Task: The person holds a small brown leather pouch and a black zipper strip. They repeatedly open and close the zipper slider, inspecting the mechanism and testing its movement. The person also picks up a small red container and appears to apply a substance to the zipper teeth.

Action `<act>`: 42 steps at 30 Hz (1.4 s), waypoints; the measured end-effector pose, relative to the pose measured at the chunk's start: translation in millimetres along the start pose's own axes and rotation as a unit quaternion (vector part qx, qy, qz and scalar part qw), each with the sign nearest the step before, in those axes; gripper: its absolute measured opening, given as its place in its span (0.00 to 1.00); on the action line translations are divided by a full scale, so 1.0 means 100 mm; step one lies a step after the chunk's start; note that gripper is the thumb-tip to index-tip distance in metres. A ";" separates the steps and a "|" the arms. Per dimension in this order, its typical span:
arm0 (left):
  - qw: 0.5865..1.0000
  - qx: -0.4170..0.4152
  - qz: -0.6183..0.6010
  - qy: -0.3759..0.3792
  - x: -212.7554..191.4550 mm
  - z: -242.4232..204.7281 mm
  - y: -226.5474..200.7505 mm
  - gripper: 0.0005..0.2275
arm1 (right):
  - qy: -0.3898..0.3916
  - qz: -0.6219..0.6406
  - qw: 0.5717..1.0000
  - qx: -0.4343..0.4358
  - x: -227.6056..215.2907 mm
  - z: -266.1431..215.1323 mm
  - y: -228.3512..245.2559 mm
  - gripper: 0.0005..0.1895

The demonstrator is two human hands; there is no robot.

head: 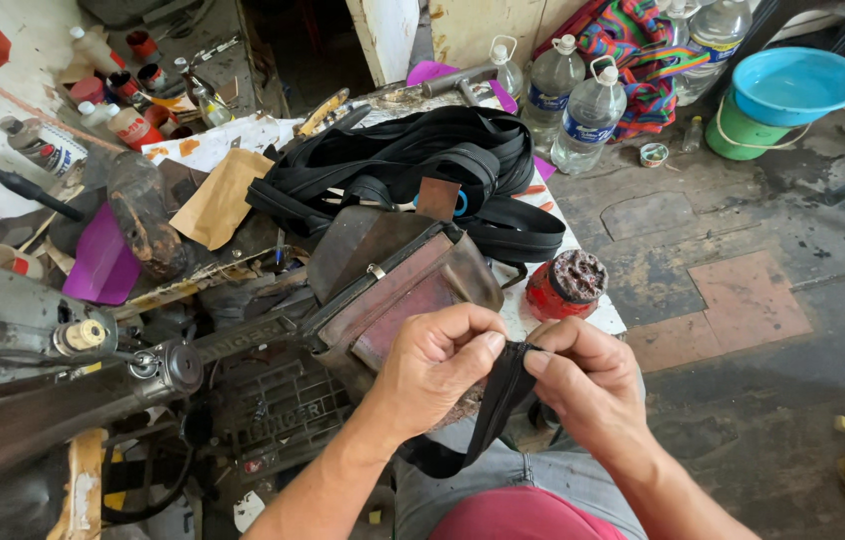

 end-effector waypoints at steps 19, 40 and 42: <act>0.962 -0.129 -0.233 -0.066 0.11 -0.13 0.20 0.19 | -0.042 0.082 0.995 -0.044 -0.05 0.02 -0.08 0.06; 0.986 -0.161 -0.045 0.001 -0.11 -0.20 0.13 0.13 | 0.294 -0.353 0.824 0.332 -1.57 -0.34 -0.65 0.27; 0.991 -0.130 -0.017 0.015 -0.09 -0.16 0.09 0.11 | 0.182 -0.230 0.943 0.160 -1.23 -0.05 0.04 0.09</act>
Point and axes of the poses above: each hand's wrist, its own z-axis towards the middle knuckle, its own x-axis out of the palm, y = z × x, the point moved 5 cm from there along z, towards the middle knuckle, and after that the axes turned 14 degrees about -z, right-handed, at the moved point
